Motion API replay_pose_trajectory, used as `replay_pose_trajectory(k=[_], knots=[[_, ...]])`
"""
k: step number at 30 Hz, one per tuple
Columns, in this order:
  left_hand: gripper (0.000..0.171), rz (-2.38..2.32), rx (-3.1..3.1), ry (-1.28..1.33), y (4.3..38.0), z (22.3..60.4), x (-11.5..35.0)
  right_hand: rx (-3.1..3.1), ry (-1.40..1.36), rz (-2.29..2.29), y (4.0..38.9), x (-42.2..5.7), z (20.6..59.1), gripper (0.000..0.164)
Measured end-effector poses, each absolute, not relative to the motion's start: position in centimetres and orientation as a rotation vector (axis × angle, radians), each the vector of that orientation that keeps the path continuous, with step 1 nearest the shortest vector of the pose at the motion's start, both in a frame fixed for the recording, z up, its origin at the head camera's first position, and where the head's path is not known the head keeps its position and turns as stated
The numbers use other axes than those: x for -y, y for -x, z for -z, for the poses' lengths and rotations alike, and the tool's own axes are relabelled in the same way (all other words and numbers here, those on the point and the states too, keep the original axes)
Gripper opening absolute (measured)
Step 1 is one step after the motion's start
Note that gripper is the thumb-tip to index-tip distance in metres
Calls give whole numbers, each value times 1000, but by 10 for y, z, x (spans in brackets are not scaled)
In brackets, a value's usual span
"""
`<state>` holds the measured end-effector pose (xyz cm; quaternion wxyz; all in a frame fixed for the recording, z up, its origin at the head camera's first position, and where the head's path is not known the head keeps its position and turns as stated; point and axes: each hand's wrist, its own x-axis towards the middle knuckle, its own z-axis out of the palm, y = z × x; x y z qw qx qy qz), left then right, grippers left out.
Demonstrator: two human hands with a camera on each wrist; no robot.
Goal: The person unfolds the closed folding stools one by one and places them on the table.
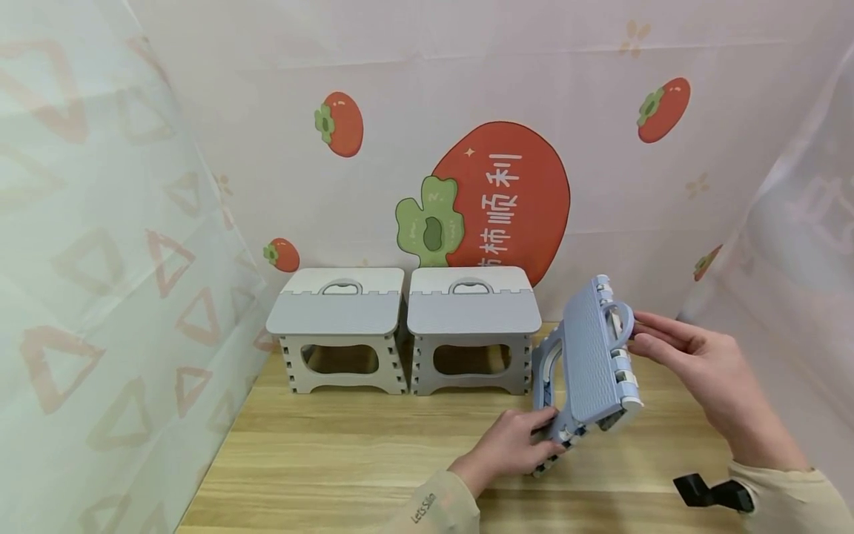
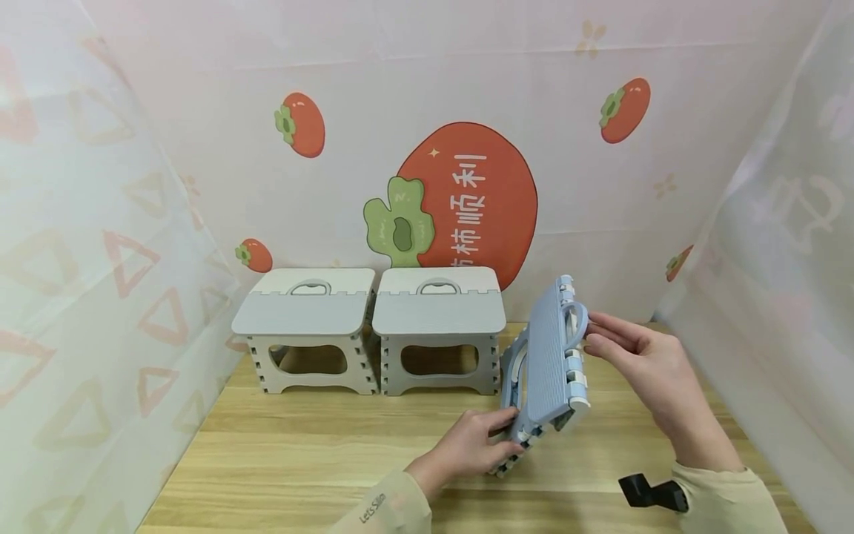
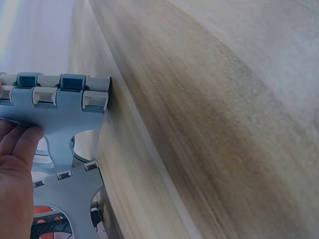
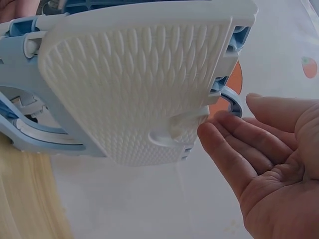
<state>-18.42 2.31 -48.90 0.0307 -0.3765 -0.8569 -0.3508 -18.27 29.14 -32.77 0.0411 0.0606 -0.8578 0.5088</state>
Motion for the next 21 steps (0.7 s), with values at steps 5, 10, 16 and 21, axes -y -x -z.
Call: replay_pose_trajectory(k=[5,10,16,21], knots=[[34,1095,2635,1142,183,491,-21,2569,-271,-1581,180,-287,332,49],[36,1093,2647,1136,183,491,-20,2531,-306,-1595,176,-286,337,45],[46,1171,2700,1085,182,490,-17,2592,-269,-1559,173,-289,347,46],[56,1213,2749,1043,182,489,-15,2655,-299,-1527,173,-292,361,48]])
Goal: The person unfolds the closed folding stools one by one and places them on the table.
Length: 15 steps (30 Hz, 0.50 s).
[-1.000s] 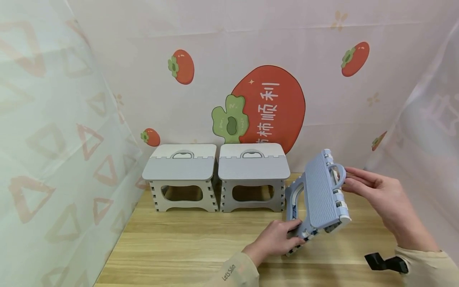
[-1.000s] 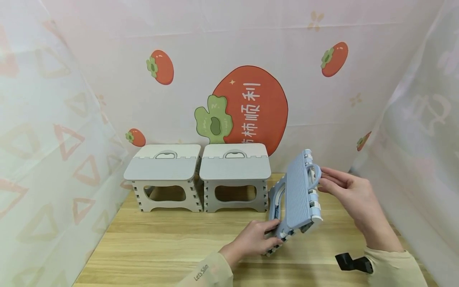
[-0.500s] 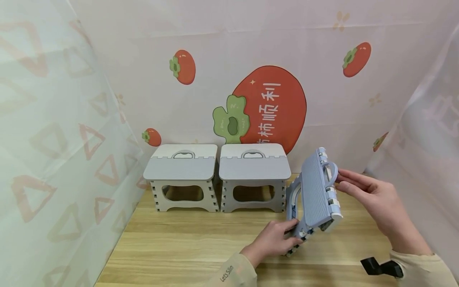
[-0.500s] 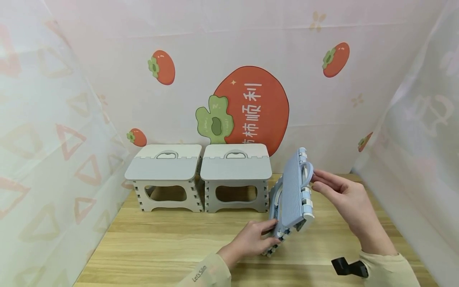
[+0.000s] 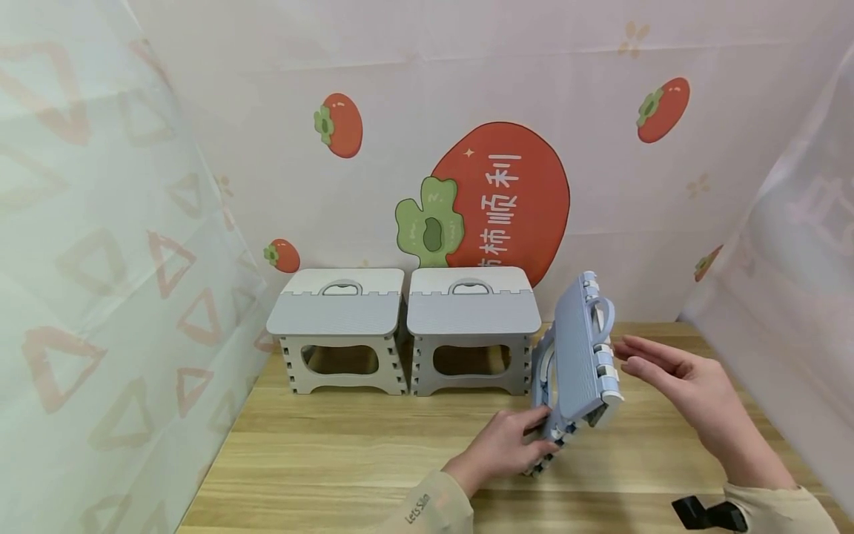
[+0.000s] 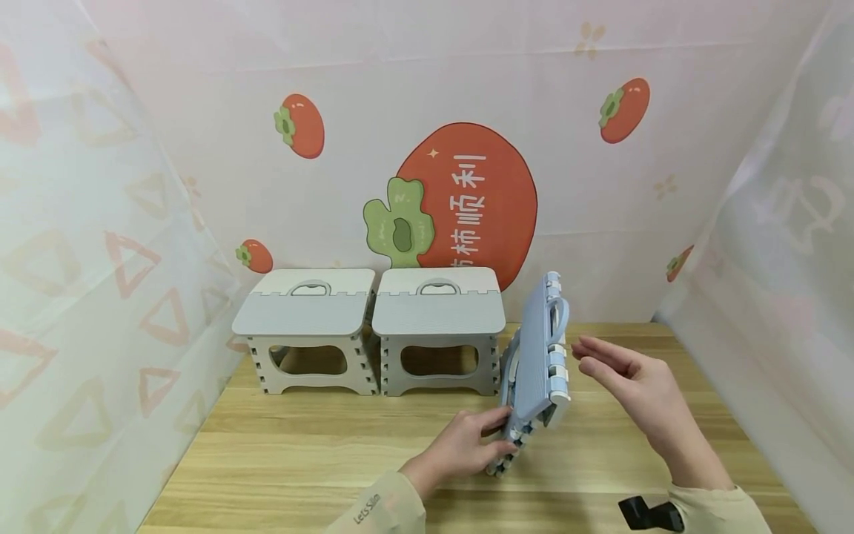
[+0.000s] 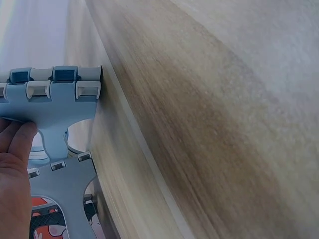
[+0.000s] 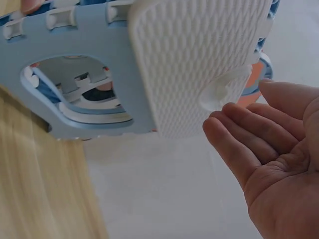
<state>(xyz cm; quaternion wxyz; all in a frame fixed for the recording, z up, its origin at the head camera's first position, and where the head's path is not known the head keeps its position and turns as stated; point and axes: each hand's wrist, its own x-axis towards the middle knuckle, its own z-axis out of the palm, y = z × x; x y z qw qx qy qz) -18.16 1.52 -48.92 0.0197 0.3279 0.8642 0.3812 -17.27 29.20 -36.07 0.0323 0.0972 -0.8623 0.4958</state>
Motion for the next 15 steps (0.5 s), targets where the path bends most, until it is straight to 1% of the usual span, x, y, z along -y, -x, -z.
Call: replay_pose_trajectory(k=[6,15], knots=[[56,-1204,-2649,-1013,182,490,-13,2775,-308,-1543,171,-291,378,53],[52,-1277,-2601,-1025,183,492,-11,2860,-439,-1663,166,-285,406,61]])
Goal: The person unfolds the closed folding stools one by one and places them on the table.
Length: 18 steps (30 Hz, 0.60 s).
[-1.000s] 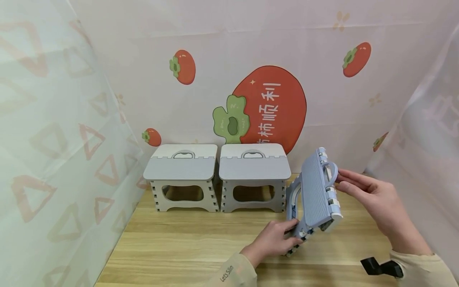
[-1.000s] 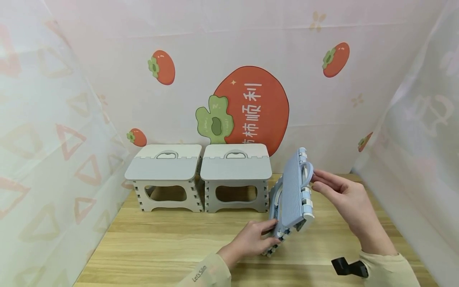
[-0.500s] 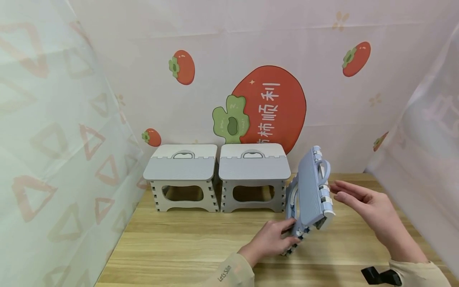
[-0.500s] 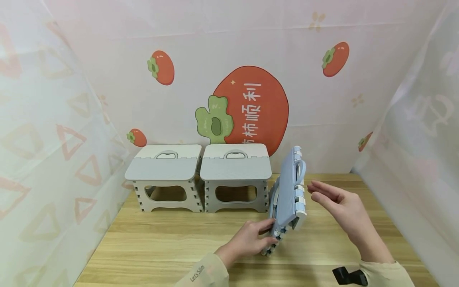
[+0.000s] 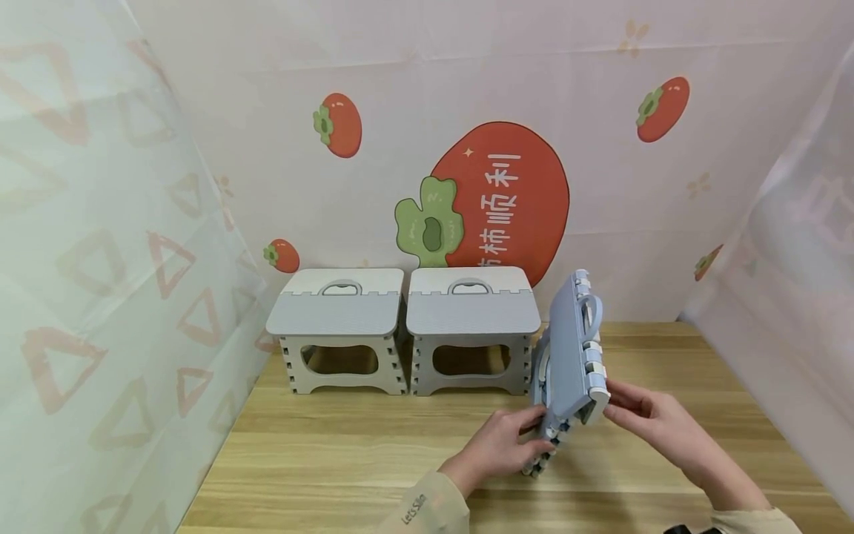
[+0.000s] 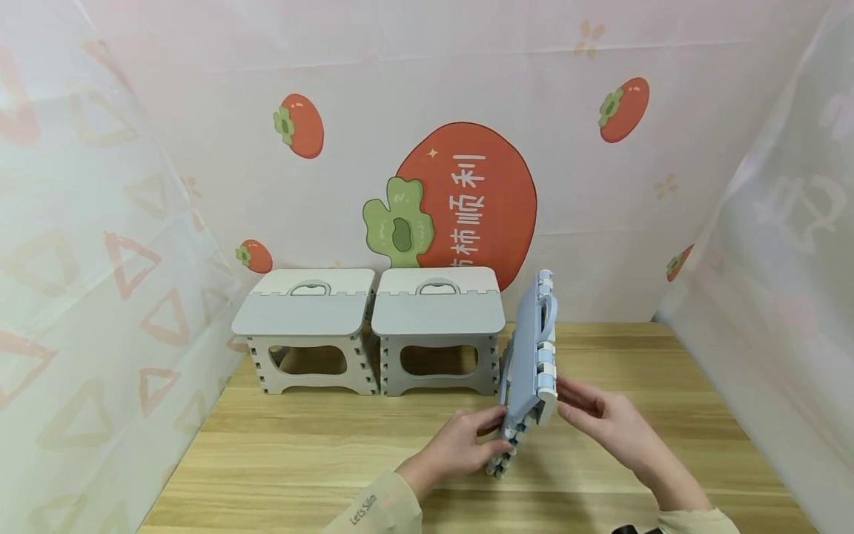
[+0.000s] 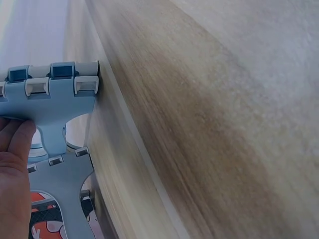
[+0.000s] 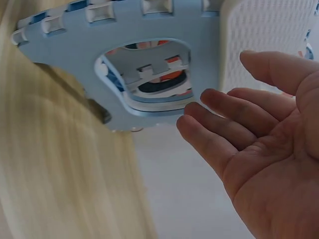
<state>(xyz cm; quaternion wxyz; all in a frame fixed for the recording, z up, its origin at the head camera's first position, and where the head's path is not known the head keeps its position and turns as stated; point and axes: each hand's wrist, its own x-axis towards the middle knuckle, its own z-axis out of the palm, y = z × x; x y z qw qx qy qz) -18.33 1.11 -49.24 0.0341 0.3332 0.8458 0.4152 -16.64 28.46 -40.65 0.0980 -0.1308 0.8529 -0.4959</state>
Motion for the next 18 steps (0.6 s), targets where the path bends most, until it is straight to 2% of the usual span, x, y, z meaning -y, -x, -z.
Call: replay_pose_trajectory(k=[18], knots=[[50,-1297,-2621,-1046,183,493,-6,-2310,425,1546,156,-262,437,65]])
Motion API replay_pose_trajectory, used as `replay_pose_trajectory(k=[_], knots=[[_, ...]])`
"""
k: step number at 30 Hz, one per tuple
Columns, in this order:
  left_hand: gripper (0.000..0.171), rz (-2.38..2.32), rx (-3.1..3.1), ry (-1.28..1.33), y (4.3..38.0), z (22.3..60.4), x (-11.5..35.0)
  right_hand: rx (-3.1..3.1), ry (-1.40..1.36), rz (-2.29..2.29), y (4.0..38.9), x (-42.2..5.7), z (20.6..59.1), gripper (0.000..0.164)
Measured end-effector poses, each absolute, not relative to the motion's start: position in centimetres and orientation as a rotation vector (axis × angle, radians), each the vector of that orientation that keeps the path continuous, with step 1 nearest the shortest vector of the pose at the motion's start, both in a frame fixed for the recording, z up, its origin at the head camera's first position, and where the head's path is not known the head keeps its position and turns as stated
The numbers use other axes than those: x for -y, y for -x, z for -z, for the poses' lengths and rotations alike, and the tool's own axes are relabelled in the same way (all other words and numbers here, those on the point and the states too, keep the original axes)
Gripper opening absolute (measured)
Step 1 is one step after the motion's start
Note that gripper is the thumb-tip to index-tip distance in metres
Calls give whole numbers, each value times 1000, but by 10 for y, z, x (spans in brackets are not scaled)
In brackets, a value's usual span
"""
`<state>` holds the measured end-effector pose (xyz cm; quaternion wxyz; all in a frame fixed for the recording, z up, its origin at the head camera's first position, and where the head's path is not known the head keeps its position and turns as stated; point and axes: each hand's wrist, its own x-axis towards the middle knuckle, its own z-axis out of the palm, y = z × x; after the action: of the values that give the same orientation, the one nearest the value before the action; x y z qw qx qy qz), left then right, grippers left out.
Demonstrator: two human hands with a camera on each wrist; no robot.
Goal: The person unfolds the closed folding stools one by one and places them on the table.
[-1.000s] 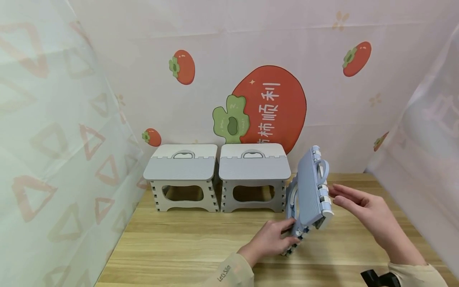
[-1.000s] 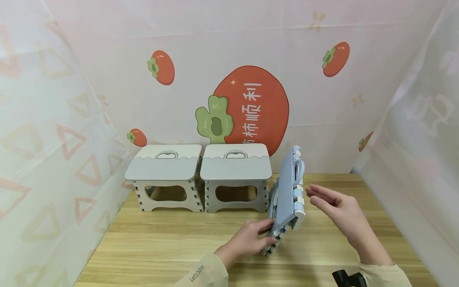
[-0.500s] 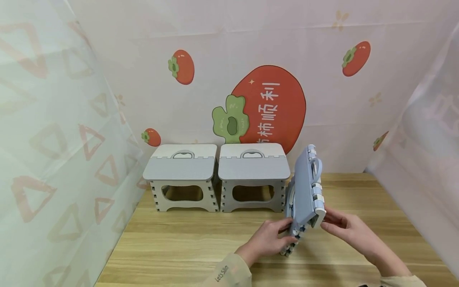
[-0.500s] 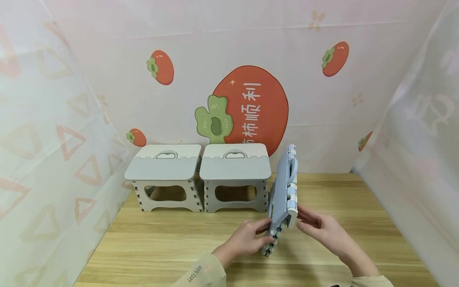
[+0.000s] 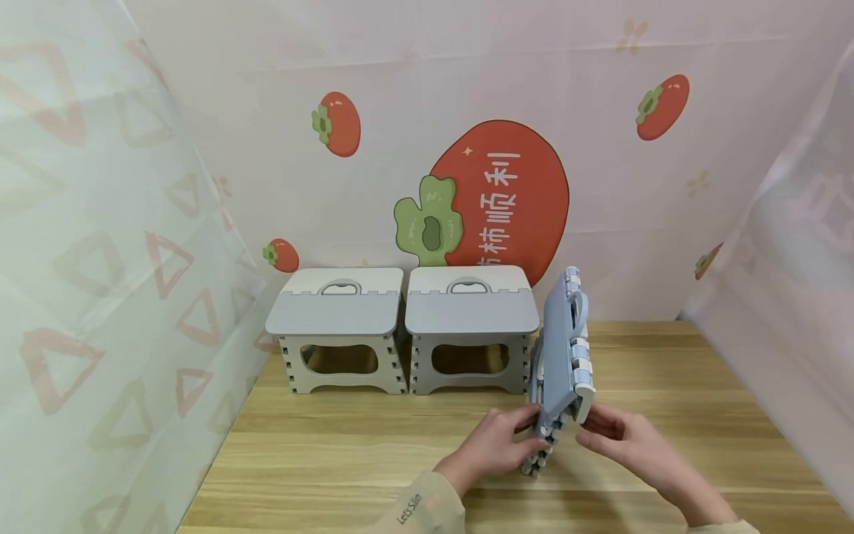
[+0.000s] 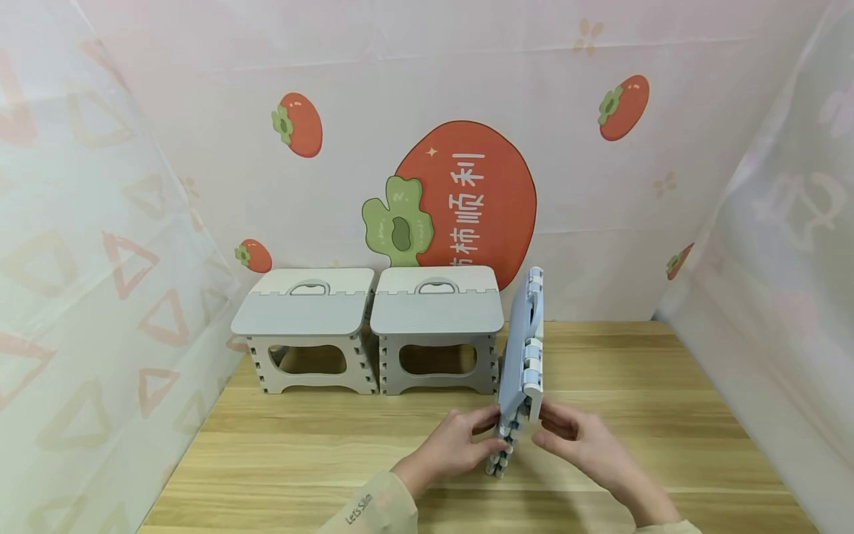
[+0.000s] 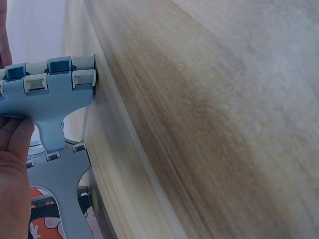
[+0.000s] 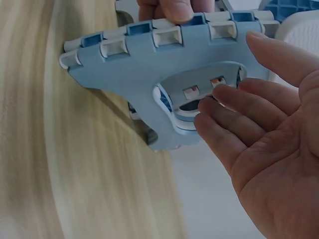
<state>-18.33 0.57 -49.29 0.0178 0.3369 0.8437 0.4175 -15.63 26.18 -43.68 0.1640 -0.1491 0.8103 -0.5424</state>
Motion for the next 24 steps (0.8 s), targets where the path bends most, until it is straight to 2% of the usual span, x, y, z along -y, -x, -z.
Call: replay_pose_trajectory(k=[24], knots=[[52,-1297,-2614,-983,183,494,1,-2352,410,1536,155,-240,446,61]])
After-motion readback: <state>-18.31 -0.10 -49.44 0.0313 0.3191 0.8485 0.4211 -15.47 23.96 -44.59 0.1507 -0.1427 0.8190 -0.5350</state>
